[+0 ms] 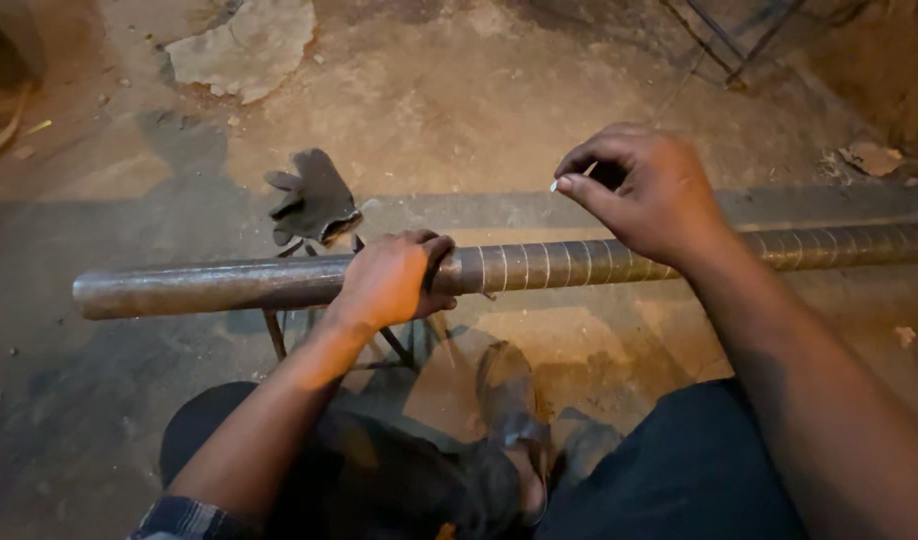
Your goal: The person marks a long metal pipe with a white marker while it rests on a small metal stand. They repeatedly rotate the pipe and draw lines along its length, creating evenly spaced markings.
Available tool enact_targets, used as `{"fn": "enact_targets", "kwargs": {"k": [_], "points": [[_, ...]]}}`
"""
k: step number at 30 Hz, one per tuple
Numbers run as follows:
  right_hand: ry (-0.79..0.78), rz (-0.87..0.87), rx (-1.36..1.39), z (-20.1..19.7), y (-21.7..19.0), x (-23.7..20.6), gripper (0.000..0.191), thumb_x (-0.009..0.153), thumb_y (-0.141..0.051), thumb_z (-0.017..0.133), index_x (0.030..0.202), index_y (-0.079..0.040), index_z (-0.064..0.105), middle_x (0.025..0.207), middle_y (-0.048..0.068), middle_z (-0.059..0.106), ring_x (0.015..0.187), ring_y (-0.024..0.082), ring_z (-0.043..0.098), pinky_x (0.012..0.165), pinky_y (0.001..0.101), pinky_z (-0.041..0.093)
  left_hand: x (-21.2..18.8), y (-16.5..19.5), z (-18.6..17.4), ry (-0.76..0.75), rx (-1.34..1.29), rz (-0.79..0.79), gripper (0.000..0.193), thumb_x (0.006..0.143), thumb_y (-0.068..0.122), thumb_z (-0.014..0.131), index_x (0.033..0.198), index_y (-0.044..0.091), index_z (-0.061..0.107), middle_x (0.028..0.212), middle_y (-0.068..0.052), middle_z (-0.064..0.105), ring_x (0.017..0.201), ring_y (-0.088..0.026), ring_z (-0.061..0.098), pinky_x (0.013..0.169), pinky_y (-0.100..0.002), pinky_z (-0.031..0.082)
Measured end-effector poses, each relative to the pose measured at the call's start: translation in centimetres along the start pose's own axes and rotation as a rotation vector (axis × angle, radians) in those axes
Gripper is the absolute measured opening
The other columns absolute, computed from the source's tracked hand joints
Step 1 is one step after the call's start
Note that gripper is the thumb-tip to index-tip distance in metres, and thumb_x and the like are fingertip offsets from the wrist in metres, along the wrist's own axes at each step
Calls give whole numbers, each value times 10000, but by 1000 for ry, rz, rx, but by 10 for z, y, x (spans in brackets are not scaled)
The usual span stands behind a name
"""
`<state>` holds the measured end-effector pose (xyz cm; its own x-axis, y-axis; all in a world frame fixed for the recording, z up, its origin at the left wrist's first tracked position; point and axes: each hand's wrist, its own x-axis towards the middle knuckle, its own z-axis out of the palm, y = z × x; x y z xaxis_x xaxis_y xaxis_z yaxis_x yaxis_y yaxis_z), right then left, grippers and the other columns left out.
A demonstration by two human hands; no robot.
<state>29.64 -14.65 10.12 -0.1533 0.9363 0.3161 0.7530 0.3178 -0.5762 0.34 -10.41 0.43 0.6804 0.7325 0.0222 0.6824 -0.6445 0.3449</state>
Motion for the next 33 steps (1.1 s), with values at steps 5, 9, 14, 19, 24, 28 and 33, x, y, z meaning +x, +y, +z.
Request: {"fn": "enact_targets", "kwargs": {"k": [5,9,14,19,24,28,33], "points": [[-30,42,-44,9,19,3,183,876,-234,781,992,-93,796,925,85,736,754,183,698,691,324,560,-10,-3,-15,155,-99,94,907,567,415,945,1338,79,607,1320,-200,614,1189,-430,590,986,-481,481],[-47,57,-57,15,34,4,182,865,-238,785,985,-102,796,922,83,738,743,188,691,688,331,559,-50,-42,-45,136,26,4,1046,554,440,957,1447,122,517,1430,-208,536,1294,-411,512,1063,-498,423],[-106,76,-50,27,43,8,175,862,-225,777,990,-107,796,903,88,743,739,194,697,689,343,560,-121,-112,-91,-33,328,-262,1194,443,396,994,1478,145,453,1496,-143,488,1377,-364,441,1154,-496,346],[-183,-9,14,55,31,11,165,852,-219,779,972,-107,788,941,80,754,822,195,724,746,340,570,-167,-146,-86,-43,576,-376,939,570,308,922,1413,189,525,1422,-36,571,1388,-237,500,1234,-436,322],[-175,-160,-21,75,12,11,142,844,-199,778,943,-97,787,903,99,752,824,241,723,736,370,569,-167,-153,-51,282,639,-378,315,944,159,685,1255,206,694,1225,-20,720,1243,-221,661,1196,-385,444],[-164,-163,-30,75,5,8,134,854,-201,772,934,-94,782,911,101,746,820,250,724,737,378,567,-152,-157,-64,189,538,-313,311,794,179,710,1102,141,737,1076,-92,762,1048,-277,723,1012,-422,525],[-157,-157,-52,69,3,7,140,857,-194,763,952,-93,779,913,93,746,828,247,723,738,369,568,-108,-168,-106,-512,232,-516,441,546,103,835,983,100,778,869,-133,800,819,-296,769,762,-399,606]]}}
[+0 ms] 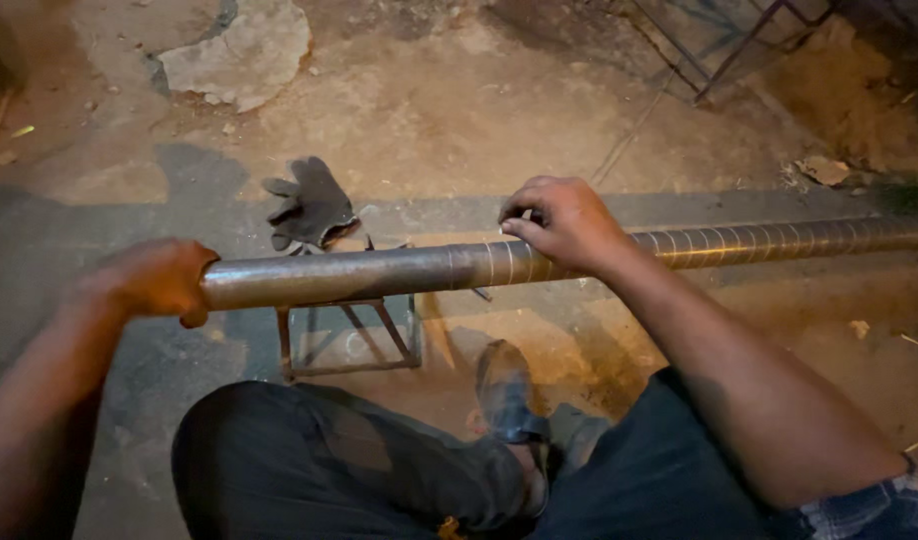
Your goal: The person marks a long metal pipe with a white marker while it rests on a small metal stand. They repeatedly rotate the pipe and draw lines along its length, creating evenly spaced markings.
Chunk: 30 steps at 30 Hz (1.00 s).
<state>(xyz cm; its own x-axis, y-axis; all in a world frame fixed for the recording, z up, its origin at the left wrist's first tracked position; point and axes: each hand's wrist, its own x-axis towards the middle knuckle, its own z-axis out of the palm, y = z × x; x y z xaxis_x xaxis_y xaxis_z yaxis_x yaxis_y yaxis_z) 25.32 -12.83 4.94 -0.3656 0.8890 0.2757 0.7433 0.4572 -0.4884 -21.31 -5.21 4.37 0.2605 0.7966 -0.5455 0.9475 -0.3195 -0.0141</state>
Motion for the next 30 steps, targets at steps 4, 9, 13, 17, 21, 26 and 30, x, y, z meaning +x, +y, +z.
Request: {"fn": "enact_targets", "kwargs": {"k": [4,9,13,17,21,26,30], "points": [[0,55,31,1,1,-3,146,855,-200,763,958,-99,785,922,91,746,829,234,730,743,359,572,4,4,-15,-144,-128,-39,424,533,68,838,954,58,789,811,-141,801,759,-290,761,721,-414,596],[-35,-1,36,13,6,0,156,868,-206,754,969,-89,778,931,99,746,831,248,726,749,375,573,5,6,-14,-145,-111,-23,462,497,77,834,957,81,789,816,-135,798,770,-294,758,732,-417,596],[-31,-95,-1,29,9,5,136,877,-196,754,944,-79,775,930,119,740,862,303,705,771,416,558,4,3,-6,-43,-22,29,490,478,132,827,967,128,790,858,-128,797,821,-305,763,768,-414,605],[-34,-75,42,42,4,11,152,862,-206,743,947,-83,774,935,117,741,863,300,708,779,417,559,2,0,-1,17,4,50,468,497,190,826,962,142,797,885,-136,801,849,-316,768,779,-422,610],[-64,-52,33,51,-2,19,157,873,-203,722,955,-79,772,942,128,736,865,317,700,789,426,551,2,0,-1,25,-4,27,475,493,186,835,965,155,795,894,-137,799,858,-321,766,780,-428,605],[-103,5,-4,59,-6,28,157,864,-196,712,958,-85,772,963,128,739,887,329,696,799,437,544,2,-1,1,20,-7,18,466,487,177,838,951,162,797,888,-134,798,856,-323,764,774,-430,601],[-136,13,-59,62,-7,32,160,865,-211,710,940,-86,777,958,130,741,902,334,692,809,450,539,4,-1,2,20,-8,14,460,483,170,840,940,169,798,884,-132,797,854,-324,763,770,-432,599]]}}
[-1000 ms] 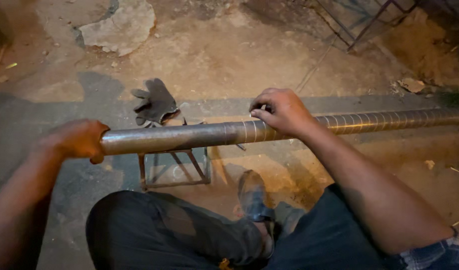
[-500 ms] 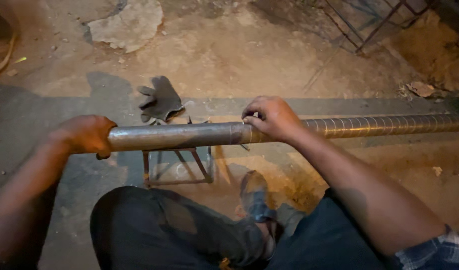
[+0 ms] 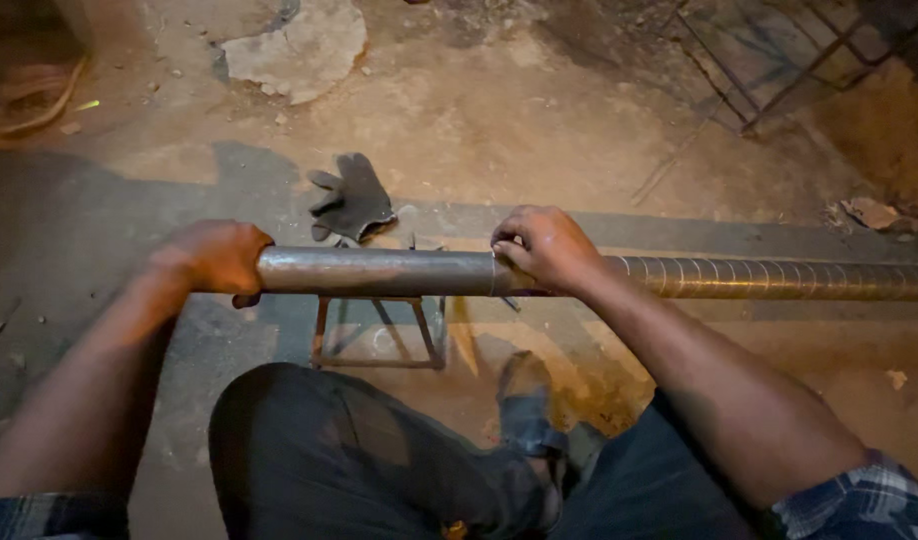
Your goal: The person marks a long metal pipe with a white marker while it rests on a small metal stand. They repeatedly rotate the pipe and draw lines along its length, creating evenly spaced markings.
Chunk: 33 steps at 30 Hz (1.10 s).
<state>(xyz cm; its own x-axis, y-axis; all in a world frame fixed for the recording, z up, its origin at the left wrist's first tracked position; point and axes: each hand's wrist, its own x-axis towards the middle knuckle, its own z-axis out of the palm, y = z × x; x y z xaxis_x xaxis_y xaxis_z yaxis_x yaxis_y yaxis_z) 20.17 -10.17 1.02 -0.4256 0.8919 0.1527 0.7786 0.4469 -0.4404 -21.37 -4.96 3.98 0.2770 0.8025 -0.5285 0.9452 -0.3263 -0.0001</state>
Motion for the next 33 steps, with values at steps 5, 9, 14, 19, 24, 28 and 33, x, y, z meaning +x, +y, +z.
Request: {"fn": "enact_targets", "kwargs": {"k": [5,9,14,19,24,28,33], "points": [[-8,12,-9,1,1,0,175,862,-226,708,932,-82,778,954,124,743,904,331,694,806,454,537,-2,2,-2,-4,-13,-12,448,493,165,842,939,173,800,884,-134,795,861,-325,762,771,-434,597],[-19,22,6,3,4,1,185,864,-233,704,943,-80,774,953,127,738,893,333,696,806,454,541,-7,4,-3,-2,-32,-31,441,522,168,838,960,180,794,902,-130,790,887,-321,756,786,-439,586],[-2,-35,-54,7,6,2,188,873,-247,704,939,-79,755,956,131,729,918,346,683,818,463,535,-6,3,-3,16,-34,-12,438,567,174,827,1000,197,773,947,-106,773,940,-306,736,814,-444,559],[-60,-33,-126,6,2,4,180,906,-251,664,952,-84,712,980,124,692,960,346,660,821,469,534,-14,2,14,269,22,22,436,611,180,817,1041,214,752,992,-81,757,994,-292,715,842,-448,532],[-67,-52,-150,3,-2,5,179,906,-250,652,953,-85,704,1011,126,684,983,356,652,833,481,526,-38,15,63,1026,192,149,556,577,197,777,1130,164,730,1040,-75,709,1004,-264,667,931,-438,472],[-95,0,-138,2,-4,6,187,897,-255,652,957,-87,707,1012,131,685,986,361,645,844,483,519,-33,14,81,1234,255,126,344,771,93,745,1108,153,719,1059,-33,710,1025,-234,665,1007,-404,490],[-93,-58,-160,3,-2,6,198,908,-247,637,956,-64,696,1007,156,678,992,375,642,844,495,516,-24,8,78,1218,242,151,248,789,116,742,1032,161,718,971,-43,706,972,-239,675,929,-401,513]]}}
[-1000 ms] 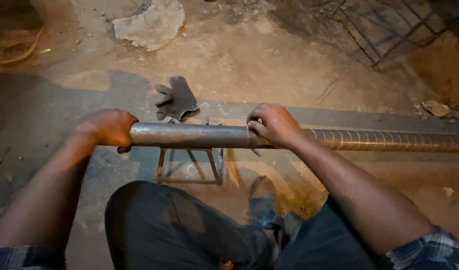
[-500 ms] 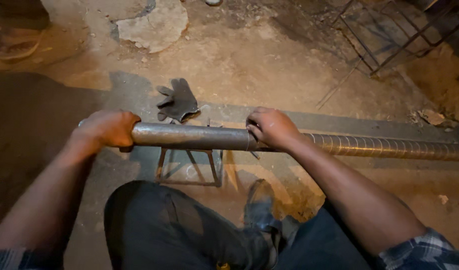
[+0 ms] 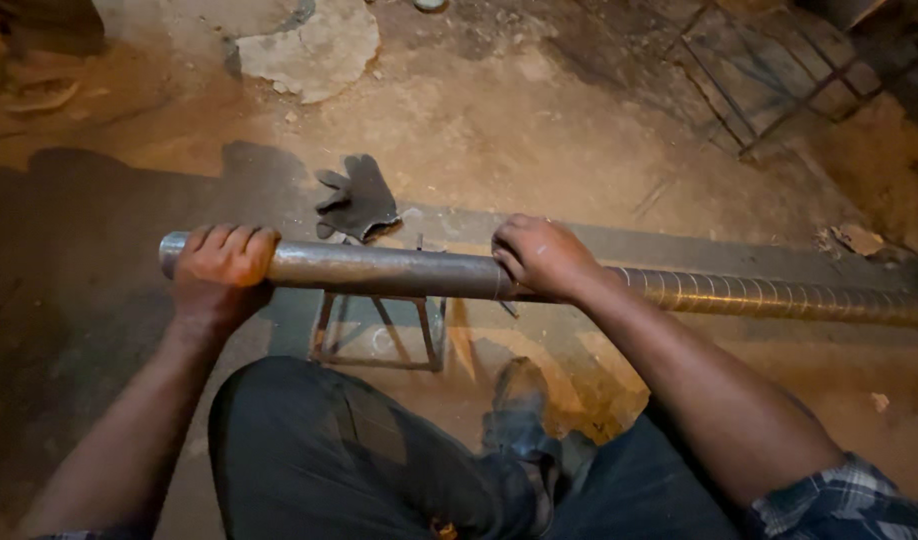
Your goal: The person marks a long metal pipe with a white marker while it rests on a small metal stand. They repeatedly rotate the pipe and draw lines along its length, creating evenly spaced markings.
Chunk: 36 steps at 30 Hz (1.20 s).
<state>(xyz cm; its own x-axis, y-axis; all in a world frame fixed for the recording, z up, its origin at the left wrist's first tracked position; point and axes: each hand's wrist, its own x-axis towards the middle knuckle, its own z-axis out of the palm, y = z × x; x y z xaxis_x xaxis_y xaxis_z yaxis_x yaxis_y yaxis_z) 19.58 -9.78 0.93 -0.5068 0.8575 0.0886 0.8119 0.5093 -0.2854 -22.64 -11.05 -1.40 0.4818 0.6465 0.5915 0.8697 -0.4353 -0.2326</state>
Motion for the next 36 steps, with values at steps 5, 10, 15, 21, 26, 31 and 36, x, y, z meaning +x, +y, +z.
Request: {"fn": "enact_targets", "kwargs": {"k": [5,10,15,21,26,31,36], "points": [[-2,9,-14,2,1,0,200,936,-244,615,982,-66,692,1014,159,679,980,380,649,850,498,522,17,-4,-11,-284,-104,-48,386,611,183,776,992,157,722,919,-70,733,919,-294,705,854,-430,535],[-9,-11,-41,1,2,-2,192,908,-251,638,953,-74,696,986,154,685,983,386,652,839,507,523,54,-14,-24,-930,-141,-221,392,677,204,793,1065,232,739,945,-117,765,927,-346,744,818,-461,601],[-4,4,-12,2,3,-3,190,904,-249,643,976,-83,700,1017,146,696,976,381,659,832,494,536,85,-21,-21,-1175,-231,-170,423,658,176,802,1075,202,732,972,-103,750,959,-328,719,890,-462,560],[19,53,-16,7,3,-1,195,911,-255,644,990,-87,703,1032,142,698,979,375,658,833,497,531,33,-7,-21,-495,-138,-59,460,636,142,813,1087,165,724,1004,-86,732,996,-306,689,975,-464,511],[49,50,0,8,3,-1,203,933,-255,634,993,-71,698,1025,154,688,980,376,653,847,491,529,-3,6,-10,-21,25,-31,386,747,118,799,1120,141,702,1032,-75,714,1020,-278,677,1056,-454,493],[-20,56,-33,6,4,1,199,908,-248,639,968,-68,700,1007,155,686,982,373,655,844,493,528,8,-3,-15,-161,-69,-40,362,718,102,800,1067,142,715,1001,-84,721,985,-295,689,962,-425,522],[-5,64,-18,4,3,-3,199,936,-249,624,986,-71,698,1021,151,689,980,382,651,842,500,525,45,-17,-20,-828,-139,-218,302,731,177,797,1029,209,764,973,-131,755,940,-365,726,825,-490,572]]}}
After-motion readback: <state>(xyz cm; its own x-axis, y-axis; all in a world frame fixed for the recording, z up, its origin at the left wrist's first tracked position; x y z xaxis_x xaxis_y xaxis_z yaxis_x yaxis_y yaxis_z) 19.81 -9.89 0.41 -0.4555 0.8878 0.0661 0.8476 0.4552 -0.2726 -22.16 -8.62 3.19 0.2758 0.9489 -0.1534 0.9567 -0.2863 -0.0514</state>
